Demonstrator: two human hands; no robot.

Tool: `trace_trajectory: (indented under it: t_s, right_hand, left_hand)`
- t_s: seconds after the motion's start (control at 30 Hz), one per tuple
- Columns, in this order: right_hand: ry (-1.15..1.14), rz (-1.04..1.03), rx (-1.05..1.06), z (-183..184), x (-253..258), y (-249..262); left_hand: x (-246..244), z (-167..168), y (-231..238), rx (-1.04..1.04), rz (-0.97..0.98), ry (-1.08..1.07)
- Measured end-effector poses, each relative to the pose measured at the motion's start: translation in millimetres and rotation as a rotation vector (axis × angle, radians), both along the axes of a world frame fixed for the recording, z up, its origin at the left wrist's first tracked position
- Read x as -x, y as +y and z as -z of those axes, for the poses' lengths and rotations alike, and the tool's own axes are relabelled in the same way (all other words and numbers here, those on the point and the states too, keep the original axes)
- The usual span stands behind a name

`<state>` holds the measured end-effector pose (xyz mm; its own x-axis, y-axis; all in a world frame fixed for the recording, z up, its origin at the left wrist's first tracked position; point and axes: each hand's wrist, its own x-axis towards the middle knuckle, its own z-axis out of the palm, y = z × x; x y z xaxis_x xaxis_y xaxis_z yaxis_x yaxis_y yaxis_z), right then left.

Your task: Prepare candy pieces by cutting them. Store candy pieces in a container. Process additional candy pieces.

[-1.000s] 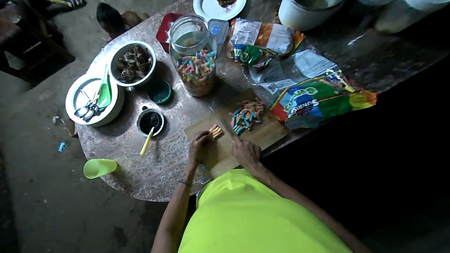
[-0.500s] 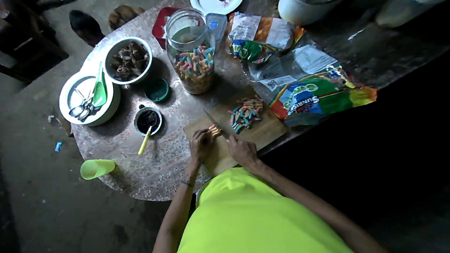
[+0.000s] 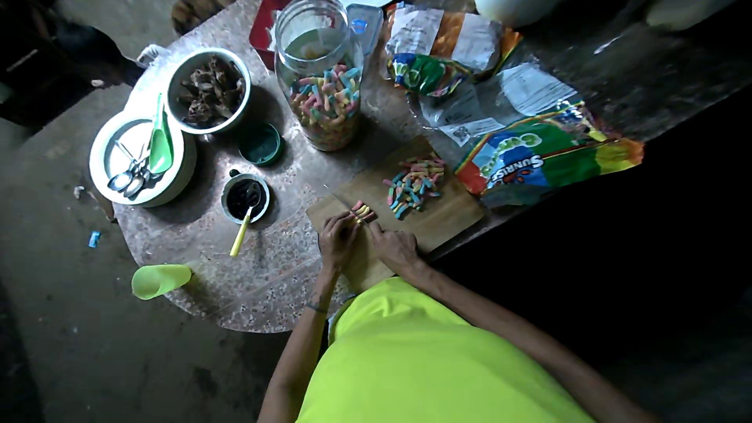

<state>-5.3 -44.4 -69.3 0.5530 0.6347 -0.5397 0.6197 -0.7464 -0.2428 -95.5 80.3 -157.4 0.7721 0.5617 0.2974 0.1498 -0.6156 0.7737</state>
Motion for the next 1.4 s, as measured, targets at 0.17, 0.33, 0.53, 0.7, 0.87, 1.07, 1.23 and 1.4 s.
trace_trajectory:
  t_s: [0.17, 0.33, 0.53, 0.7, 0.87, 1.07, 1.23, 1.4]
  right_hand:
    - [0.128, -0.024, 0.175, -16, -5, 13]
    - [0.105, -0.035, 0.190, -15, -1, 17]
    - [0.190, -0.053, 0.266, -33, -9, 25]
    - [0.103, -0.013, 0.156, -3, -1, 14]
    - [0.166, -0.017, 0.253, -24, -5, 30]
    - [0.085, -0.017, 0.130, 4, 5, 14]
    - [0.118, -0.015, 0.158, -10, 1, 20]
    - [0.122, -0.052, 0.190, -13, -5, 19]
  left_hand:
    - [-39, -43, 36, 0.123, -0.131, 0.160]
    - [-121, -70, 59, 0.074, -0.154, 0.692]
    - [-125, -44, 51, -0.048, -0.178, 0.767]
    - [-127, -47, 51, -0.110, -0.175, 0.794]
    - [-128, -49, 56, -0.098, -0.146, 0.805]
    - [-123, -49, 52, -0.136, -0.146, 0.796]
    - [-122, -42, 58, -0.108, -0.126, 0.773]
    - [-125, -43, 56, -0.097, -0.146, 0.798]
